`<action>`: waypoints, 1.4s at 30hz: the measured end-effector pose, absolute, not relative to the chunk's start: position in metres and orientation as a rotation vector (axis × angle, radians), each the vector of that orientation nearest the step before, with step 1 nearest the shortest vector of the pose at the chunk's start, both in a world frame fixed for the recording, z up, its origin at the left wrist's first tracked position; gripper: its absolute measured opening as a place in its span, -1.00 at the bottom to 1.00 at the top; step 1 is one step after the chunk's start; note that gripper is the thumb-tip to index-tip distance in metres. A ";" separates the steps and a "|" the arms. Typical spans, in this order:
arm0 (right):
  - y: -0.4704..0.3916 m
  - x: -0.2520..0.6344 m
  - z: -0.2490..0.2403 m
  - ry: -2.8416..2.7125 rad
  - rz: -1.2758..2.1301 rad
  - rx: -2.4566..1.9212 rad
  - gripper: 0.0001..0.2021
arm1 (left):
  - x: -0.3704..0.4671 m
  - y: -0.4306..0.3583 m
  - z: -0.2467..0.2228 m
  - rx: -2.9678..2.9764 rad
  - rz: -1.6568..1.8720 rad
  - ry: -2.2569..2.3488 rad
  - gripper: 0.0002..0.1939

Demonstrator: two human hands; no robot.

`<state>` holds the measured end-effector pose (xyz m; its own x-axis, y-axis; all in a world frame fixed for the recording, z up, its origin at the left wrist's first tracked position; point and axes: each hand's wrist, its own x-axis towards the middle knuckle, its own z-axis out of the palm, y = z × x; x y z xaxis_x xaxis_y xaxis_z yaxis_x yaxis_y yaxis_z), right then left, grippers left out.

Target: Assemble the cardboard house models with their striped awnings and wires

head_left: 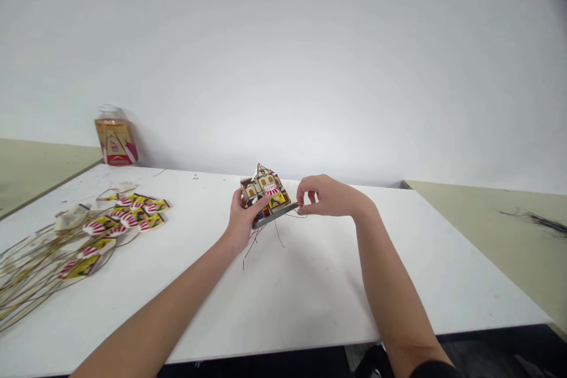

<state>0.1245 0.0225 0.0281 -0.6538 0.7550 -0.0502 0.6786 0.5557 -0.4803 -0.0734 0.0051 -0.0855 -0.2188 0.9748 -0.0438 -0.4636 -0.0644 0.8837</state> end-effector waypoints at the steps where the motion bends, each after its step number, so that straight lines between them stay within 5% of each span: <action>1: 0.021 0.129 0.033 -2.655 0.777 -1.150 -0.80 | -0.074 0.005 -0.087 0.733 1.575 0.982 -0.36; 7: 0.015 0.149 0.035 -2.553 1.584 -0.442 -0.37 | -0.073 0.004 -0.093 0.769 1.512 0.934 -0.35; 11: 0.023 0.134 -0.012 -2.006 1.218 -0.859 -0.57 | -0.072 0.000 -0.096 0.802 1.461 0.897 -0.32; 13: 0.029 0.123 -0.042 -1.839 1.097 -1.029 -0.46 | -0.071 -0.003 -0.096 0.829 1.417 0.872 -0.32; 19: 0.034 0.110 -0.100 -1.482 1.398 -1.040 -0.28 | -0.070 -0.006 -0.097 0.841 1.352 0.819 -0.31; 26: 0.013 0.104 -0.107 -1.327 1.737 -0.774 -0.36 | -0.069 -0.012 -0.098 0.875 1.275 0.813 -0.28; 42: 0.014 0.099 -0.105 -1.313 1.734 -0.684 -0.44 | -0.075 -0.008 -0.099 0.908 1.226 0.788 -0.28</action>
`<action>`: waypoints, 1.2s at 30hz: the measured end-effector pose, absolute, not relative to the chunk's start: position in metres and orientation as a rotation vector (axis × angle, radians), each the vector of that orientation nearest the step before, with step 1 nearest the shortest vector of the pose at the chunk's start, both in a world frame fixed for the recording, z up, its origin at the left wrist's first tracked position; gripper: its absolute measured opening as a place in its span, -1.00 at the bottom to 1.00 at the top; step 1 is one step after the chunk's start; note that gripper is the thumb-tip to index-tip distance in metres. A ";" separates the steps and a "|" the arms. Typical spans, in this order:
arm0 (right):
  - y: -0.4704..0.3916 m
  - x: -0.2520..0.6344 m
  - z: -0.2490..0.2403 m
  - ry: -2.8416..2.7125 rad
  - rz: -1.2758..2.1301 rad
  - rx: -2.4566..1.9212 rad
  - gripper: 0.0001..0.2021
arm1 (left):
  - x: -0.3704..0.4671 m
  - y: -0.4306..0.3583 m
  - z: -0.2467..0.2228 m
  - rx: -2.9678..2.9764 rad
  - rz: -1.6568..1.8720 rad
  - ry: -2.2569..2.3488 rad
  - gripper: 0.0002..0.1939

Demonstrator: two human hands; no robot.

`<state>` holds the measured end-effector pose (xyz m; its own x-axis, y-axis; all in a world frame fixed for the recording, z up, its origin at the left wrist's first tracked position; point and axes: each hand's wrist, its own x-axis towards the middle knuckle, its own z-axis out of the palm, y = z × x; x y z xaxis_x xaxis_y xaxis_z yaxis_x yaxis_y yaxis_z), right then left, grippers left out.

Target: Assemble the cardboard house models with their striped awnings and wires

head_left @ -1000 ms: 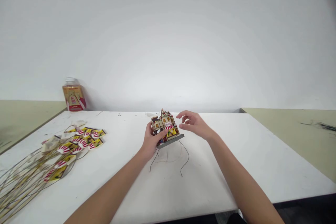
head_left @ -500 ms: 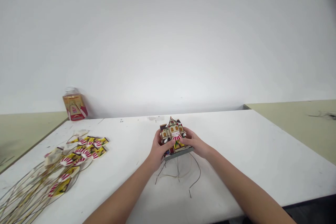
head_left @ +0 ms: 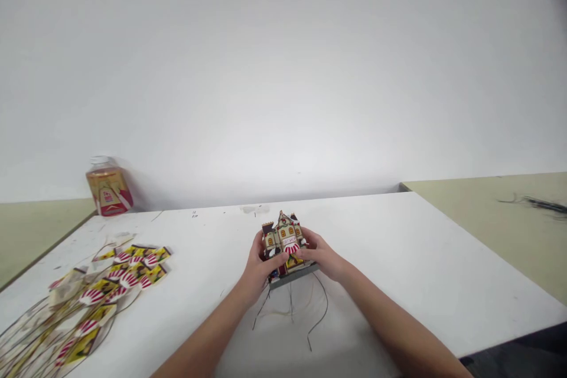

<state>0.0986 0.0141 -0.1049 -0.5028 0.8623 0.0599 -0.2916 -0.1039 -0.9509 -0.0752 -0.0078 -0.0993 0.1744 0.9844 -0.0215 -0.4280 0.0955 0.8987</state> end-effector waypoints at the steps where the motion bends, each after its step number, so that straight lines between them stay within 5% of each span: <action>1: 0.014 0.098 -0.104 -1.312 1.738 -0.681 -0.43 | -0.076 -0.008 -0.099 0.905 1.224 0.792 -0.28; 36: 0.002 0.092 -0.093 -1.120 1.821 -0.654 -0.44 | -0.080 -0.011 -0.104 1.008 1.167 0.795 -0.28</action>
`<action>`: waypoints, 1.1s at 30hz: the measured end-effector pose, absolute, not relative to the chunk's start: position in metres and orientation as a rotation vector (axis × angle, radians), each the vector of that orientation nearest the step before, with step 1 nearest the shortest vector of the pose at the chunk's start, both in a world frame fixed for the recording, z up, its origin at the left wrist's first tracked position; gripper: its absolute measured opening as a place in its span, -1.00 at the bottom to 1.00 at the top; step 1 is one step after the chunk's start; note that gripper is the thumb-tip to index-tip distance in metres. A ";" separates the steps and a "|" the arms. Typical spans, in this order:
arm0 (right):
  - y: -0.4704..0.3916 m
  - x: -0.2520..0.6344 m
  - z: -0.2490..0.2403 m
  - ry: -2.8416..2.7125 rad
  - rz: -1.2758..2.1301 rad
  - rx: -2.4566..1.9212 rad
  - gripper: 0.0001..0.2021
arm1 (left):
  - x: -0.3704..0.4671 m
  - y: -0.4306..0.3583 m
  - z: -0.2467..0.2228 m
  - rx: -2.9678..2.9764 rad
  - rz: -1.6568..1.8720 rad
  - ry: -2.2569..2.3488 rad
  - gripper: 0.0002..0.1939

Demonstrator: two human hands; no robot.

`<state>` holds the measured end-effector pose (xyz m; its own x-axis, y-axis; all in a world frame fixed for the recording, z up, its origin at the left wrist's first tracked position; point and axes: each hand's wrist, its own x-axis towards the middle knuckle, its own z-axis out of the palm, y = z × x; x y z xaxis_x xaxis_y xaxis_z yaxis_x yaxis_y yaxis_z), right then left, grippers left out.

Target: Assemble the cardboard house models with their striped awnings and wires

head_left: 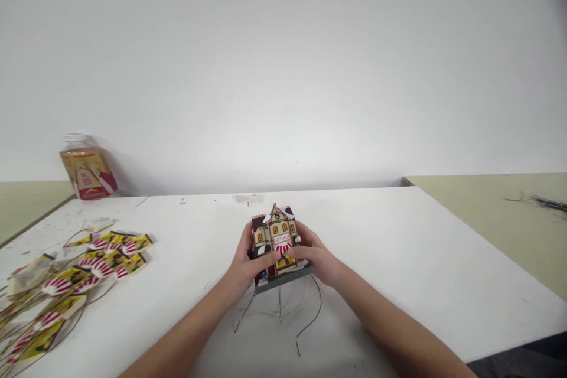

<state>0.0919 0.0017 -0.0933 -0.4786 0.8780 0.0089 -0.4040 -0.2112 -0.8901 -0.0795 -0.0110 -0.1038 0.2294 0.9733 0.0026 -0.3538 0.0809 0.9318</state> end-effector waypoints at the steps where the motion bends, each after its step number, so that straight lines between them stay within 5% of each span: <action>1: 0.002 0.092 -0.094 -1.123 1.813 -0.657 -0.45 | -0.080 -0.011 -0.103 1.013 1.164 0.800 -0.28; 33: -0.002 0.090 -0.098 -1.215 1.720 -0.676 -0.47 | -0.076 -0.015 -0.100 1.064 1.246 0.935 -0.33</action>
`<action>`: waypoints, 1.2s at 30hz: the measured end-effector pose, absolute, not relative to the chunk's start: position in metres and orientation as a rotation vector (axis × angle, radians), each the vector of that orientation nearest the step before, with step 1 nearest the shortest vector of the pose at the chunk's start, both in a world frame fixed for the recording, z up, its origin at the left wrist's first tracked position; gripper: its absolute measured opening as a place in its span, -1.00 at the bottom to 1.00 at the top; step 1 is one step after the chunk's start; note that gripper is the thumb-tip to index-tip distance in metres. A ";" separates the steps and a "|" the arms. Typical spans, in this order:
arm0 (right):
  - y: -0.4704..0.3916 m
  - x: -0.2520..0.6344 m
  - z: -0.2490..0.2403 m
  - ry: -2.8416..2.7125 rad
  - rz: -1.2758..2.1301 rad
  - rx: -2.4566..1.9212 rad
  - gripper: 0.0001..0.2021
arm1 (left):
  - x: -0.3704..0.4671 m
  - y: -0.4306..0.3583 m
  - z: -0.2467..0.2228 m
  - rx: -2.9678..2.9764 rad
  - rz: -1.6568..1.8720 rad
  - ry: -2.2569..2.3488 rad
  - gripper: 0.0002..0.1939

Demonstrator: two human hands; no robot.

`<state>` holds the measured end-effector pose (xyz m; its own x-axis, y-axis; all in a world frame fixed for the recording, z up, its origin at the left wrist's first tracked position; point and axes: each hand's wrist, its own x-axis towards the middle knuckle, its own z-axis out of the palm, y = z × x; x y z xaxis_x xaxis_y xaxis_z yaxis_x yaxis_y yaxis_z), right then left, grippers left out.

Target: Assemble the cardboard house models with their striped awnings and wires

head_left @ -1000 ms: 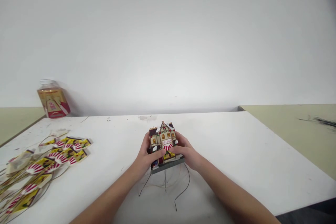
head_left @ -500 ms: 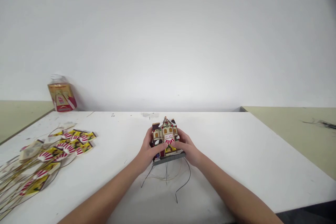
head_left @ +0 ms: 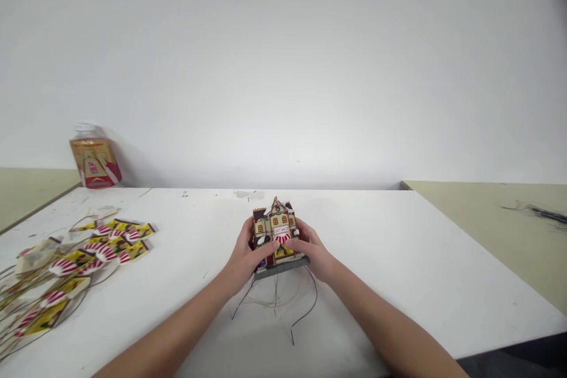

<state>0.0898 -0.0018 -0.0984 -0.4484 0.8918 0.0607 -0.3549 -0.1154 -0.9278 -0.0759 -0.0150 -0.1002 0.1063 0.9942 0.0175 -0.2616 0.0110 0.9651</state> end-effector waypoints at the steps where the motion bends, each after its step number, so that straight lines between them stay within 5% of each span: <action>1: -0.002 0.090 -0.098 -1.209 1.728 -0.675 -0.47 | -0.076 -0.015 -0.100 1.063 1.245 0.938 -0.34; 36: 0.001 0.097 -0.098 -1.405 1.666 -0.736 -0.50 | -0.081 -0.013 -0.102 1.306 1.214 0.979 -0.31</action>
<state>0.0966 0.0010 -0.0979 -0.4961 0.8655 0.0693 -0.2145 -0.0448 -0.9757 -0.0806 -0.0127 -0.1016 0.1498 0.9810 0.1236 -0.0871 -0.1114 0.9899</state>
